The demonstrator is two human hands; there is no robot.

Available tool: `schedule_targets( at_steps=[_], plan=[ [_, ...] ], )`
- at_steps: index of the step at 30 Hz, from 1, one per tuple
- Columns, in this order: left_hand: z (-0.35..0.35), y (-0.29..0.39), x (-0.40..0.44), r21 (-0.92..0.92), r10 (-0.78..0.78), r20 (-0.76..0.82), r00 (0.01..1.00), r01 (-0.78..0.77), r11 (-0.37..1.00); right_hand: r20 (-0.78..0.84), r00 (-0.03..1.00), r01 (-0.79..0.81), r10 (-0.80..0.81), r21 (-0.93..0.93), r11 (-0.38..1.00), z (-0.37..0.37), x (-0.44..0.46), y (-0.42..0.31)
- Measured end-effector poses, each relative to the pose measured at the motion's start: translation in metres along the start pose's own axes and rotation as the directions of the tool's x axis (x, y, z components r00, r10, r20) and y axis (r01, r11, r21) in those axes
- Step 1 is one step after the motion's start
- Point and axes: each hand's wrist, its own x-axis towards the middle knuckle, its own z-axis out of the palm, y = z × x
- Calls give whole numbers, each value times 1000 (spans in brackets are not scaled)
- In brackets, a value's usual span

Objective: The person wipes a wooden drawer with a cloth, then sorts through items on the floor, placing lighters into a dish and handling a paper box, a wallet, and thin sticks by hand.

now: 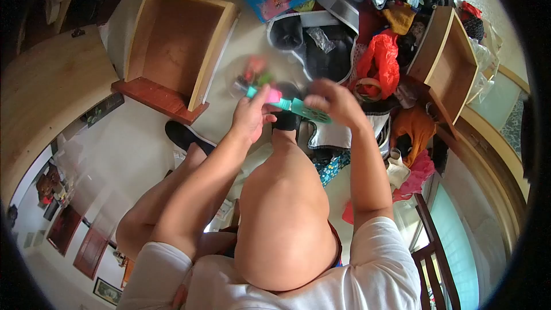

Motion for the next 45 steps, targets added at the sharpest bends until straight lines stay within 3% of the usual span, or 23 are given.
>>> schedule_targets(
  at_steps=[1,3,6,7,9,12,13,15,17,18,19,21,23,24,27,29,34,37,38,39,41,44,45],
  plan=[
    [3,0,1,-8,16,-10,1000,-16,1000,157,988,20,-1,-121,993,-2,-4,-1],
    [8,0,-1,-27,48,-41,998,-49,998,204,969,-127,139,-71,989,-1,-7,14],
    [-3,-17,5,-33,72,-61,996,-74,997,-150,979,-140,141,14,990,-10,-16,34],
    [-10,-28,8,34,28,34,999,-29,999,-386,906,-264,172,-198,944,-13,-19,39],
    [-2,-49,6,343,-105,234,966,19,939,-479,834,-288,274,46,957,-21,-16,54],
    [13,-66,8,632,162,519,839,-505,589,-509,828,-8,238,413,911,-10,-13,34],
    [16,-62,11,544,139,506,851,-440,714,-470,861,25,192,417,909,-4,-12,23],
    [26,-42,9,330,81,499,863,-276,903,-292,949,-35,122,288,957,11,-14,6],
    [35,-13,-8,126,34,253,967,-67,990,-3,999,-32,34,270,962,27,-16,-5],
    [26,-16,0,53,136,274,952,-156,986,24,993,107,-113,158,982,35,-12,-6],
    [16,-19,8,-22,238,288,927,-243,970,131,990,43,-51,65,997,34,-11,-9],
    [5,-8,6,-191,182,191,965,-145,971,185,979,-75,92,-96,993,35,-1,7],
    [-7,-1,0,-232,101,42,994,-89,969,-195,980,-128,41,-456,880,27,10,9],
    [-12,-1,0,-265,91,-19,996,-92,960,-363,917,-52,-167,-523,851,25,24,15],
    [-17,-5,2,-228,75,-26,997,-79,970,-504,783,4,-364,-582,813,8,78,9],
    [-13,-5,-3,-255,59,-27,998,-64,965,-523,720,67,-456,-602,796,1,114,-11],
    [-19,-1,-5,-154,63,-15,998,-65,986,-339,842,-14,-421,-793,610,20,154,-10],
    [-24,9,-2,-121,82,-56,995,-88,989,-192,944,8,-269,-801,599,19,144,11],
    [-27,11,0,-124,95,-65,993,-102,987,-248,933,-30,-261,-777,629,19,144,14],
    [-30,11,-1,-126,101,-80,992,-111,986,-249,967,-132,-61,-687,714,5,143,-5],
    [-31,8,-1,-105,93,-109,990,-105,989,-617,770,-75,-164,-343,936,-7,143,-30],
    [-29,-3,3,-86,82,-109,991,-91,992,-543,832,-102,110,45,994,-23,158,-68],
    [-24,-2,-1,-80,83,-109,991,-92,993,-625,779,-92,48,-38,995,-12,191,-46]
  ],
)
